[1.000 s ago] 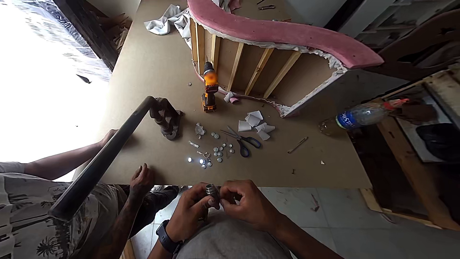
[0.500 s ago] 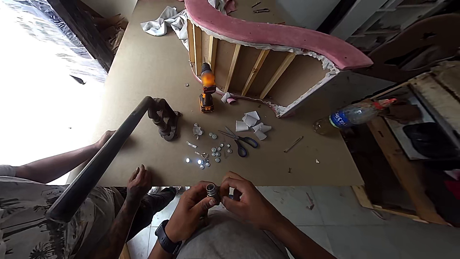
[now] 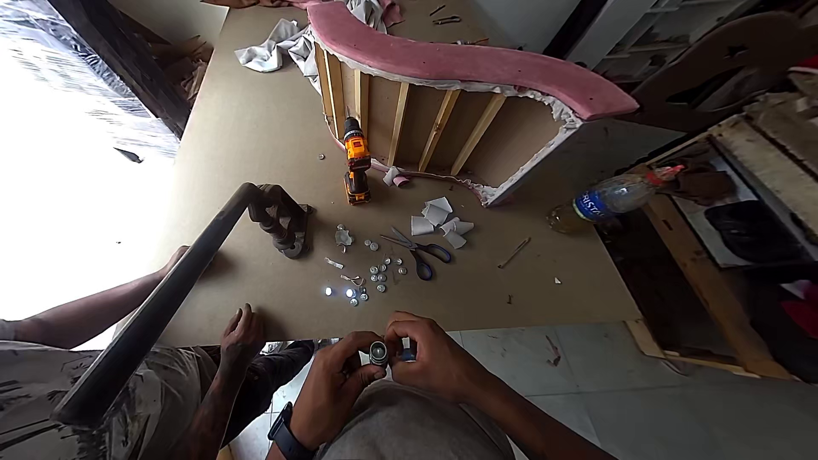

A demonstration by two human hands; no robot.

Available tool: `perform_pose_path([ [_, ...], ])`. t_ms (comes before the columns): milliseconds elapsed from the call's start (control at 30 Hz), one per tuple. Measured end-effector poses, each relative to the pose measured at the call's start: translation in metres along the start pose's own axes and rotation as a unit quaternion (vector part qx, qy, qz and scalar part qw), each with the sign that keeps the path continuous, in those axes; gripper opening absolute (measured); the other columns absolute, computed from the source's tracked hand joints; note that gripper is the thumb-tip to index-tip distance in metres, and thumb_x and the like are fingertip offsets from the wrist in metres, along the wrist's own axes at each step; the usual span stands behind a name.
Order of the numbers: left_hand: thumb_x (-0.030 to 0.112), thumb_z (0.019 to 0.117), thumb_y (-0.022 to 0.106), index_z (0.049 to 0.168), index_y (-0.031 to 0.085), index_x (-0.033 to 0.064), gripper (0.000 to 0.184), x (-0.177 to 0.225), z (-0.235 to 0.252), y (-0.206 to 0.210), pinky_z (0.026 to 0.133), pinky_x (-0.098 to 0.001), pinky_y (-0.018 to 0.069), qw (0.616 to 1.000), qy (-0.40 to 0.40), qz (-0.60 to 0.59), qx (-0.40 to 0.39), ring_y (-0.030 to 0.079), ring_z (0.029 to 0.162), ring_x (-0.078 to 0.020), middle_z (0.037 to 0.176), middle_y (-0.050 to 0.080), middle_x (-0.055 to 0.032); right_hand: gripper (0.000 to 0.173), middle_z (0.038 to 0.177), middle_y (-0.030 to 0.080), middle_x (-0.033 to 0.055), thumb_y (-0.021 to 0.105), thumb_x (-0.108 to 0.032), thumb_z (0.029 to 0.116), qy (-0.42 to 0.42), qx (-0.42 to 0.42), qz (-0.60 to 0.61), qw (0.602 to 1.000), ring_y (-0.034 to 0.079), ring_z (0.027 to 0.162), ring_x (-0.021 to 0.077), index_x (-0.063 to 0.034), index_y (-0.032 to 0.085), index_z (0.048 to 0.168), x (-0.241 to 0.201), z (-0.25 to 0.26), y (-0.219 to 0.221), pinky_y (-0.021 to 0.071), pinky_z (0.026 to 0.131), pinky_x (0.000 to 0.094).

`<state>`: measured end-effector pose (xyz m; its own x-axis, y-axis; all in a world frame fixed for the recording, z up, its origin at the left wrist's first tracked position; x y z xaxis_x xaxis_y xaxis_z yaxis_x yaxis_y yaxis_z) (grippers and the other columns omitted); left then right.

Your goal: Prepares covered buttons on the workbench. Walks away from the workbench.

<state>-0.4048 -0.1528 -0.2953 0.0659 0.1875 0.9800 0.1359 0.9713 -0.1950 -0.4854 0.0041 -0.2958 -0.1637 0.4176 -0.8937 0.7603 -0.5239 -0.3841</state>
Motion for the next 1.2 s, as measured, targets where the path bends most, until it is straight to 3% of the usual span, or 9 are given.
perform_pose_path([
  [100,0.03,0.0984,0.071,0.13,0.064,0.0163,0.036,0.002,0.001,-0.003,0.056,-0.0272,0.056,1.0,-0.012,0.002,0.009,0.061,0.064,-0.0083,0.094,0.071,0.0022,0.012,0.091,0.06,-0.0074,0.075,-0.031,0.0831,-0.024,0.025,0.011,0.999,0.055,0.076,0.0037,-0.0209,0.069,0.085,-0.004,0.002,-0.001,0.0444,0.059,0.0235],
  [200,0.026,0.0997,0.07,0.129,0.062,0.0088,0.035,0.002,0.002,-0.004,0.052,-0.0296,0.0569,0.994,-0.048,-0.095,0.013,0.065,0.061,-0.0145,0.09,0.073,-0.0054,0.01,0.093,0.06,-0.0053,0.074,-0.026,0.0834,-0.075,0.055,0.018,0.996,0.054,0.078,0.0042,-0.0185,0.068,0.084,-0.014,0.001,-0.002,0.0443,0.06,0.0227],
  [300,0.023,0.1029,0.064,0.12,0.061,-0.0009,0.03,-0.003,0.003,0.0,0.051,-0.0332,0.0559,0.961,-0.099,-0.259,0.011,0.063,0.057,-0.021,0.086,0.07,-0.0179,0.01,0.095,0.061,-0.0029,0.074,-0.024,0.0851,-0.165,0.107,-0.016,0.98,0.06,0.09,0.0081,-0.0176,0.067,0.085,-0.03,-0.002,-0.008,0.0539,0.07,0.0262],
  [500,0.031,0.1074,0.055,0.106,0.065,-0.0025,0.035,-0.004,0.006,0.012,0.053,-0.0301,0.0564,0.888,-0.152,-0.435,0.0,0.065,0.059,-0.0183,0.08,0.068,-0.0175,0.004,0.1,0.063,0.0031,0.071,-0.018,0.0907,-0.355,0.15,-0.086,0.919,0.062,0.102,0.0187,-0.016,0.067,0.09,-0.058,-0.011,-0.018,0.0558,0.085,0.0362],
  [600,0.025,0.1063,0.058,0.107,0.062,-0.0019,0.027,-0.002,0.009,0.01,0.055,-0.0299,0.0565,0.886,-0.136,-0.442,0.023,0.064,0.061,-0.0177,0.079,0.065,-0.0145,0.004,0.099,0.062,0.0035,0.068,-0.012,0.0886,-0.313,0.152,-0.002,0.937,0.062,0.096,0.015,-0.0133,0.068,0.092,-0.05,-0.012,-0.029,0.0565,0.077,0.0303],
  [733,0.022,0.1066,0.057,0.116,0.061,-0.0039,0.028,-0.003,0.014,0.007,0.058,-0.0312,0.0568,0.91,-0.108,-0.401,0.022,0.063,0.064,-0.0182,0.085,0.065,-0.0159,0.016,0.093,0.063,-0.0006,0.064,-0.028,0.0976,-0.151,0.092,0.11,0.978,0.057,0.078,0.0087,-0.0127,0.07,0.1,-0.018,-0.007,-0.027,0.0475,0.061,0.0246],
  [867,0.019,0.1043,0.061,0.124,0.061,-0.0043,0.03,0.0,0.015,0.005,0.059,-0.0329,0.0572,0.943,-0.096,-0.319,0.017,0.064,0.067,-0.0197,0.092,0.067,-0.0175,0.022,0.091,0.065,-0.0014,0.063,-0.033,0.1006,-0.075,0.033,0.134,0.988,0.061,0.077,0.0096,-0.0125,0.071,0.097,-0.008,-0.005,-0.019,0.0518,0.063,0.0264],
  [1033,0.019,0.1013,0.067,0.125,0.062,-0.0022,0.032,0.004,0.018,0.001,0.057,-0.0324,0.0574,0.97,-0.082,-0.226,0.024,0.065,0.066,-0.0205,0.09,0.069,-0.0156,0.019,0.091,0.068,-0.0049,0.067,-0.034,0.0978,-0.023,0.007,0.111,0.994,0.063,0.077,0.0073,-0.0163,0.074,0.097,-0.005,-0.005,-0.021,0.0532,0.064,0.0257],
  [1200,0.022,0.1005,0.068,0.122,0.064,0.0001,0.031,0.007,0.018,-0.001,0.057,-0.0326,0.0581,0.979,-0.085,-0.187,0.008,0.066,0.066,-0.0208,0.088,0.07,-0.0134,0.012,0.091,0.068,-0.0044,0.073,-0.027,0.093,-0.03,0.011,0.135,0.99,0.062,0.076,0.0075,-0.0156,0.075,0.094,-0.008,-0.002,-0.021,0.0517,0.062,0.0254],
])
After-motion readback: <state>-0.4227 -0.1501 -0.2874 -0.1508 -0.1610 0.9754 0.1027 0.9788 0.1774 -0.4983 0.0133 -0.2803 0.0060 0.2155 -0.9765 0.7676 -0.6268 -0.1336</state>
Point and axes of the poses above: each hand's wrist, its own z-axis towards the middle knuckle, its own y-axis out of the palm, x = y × z, the point moved 7 cm from there along z, towards the middle knuckle
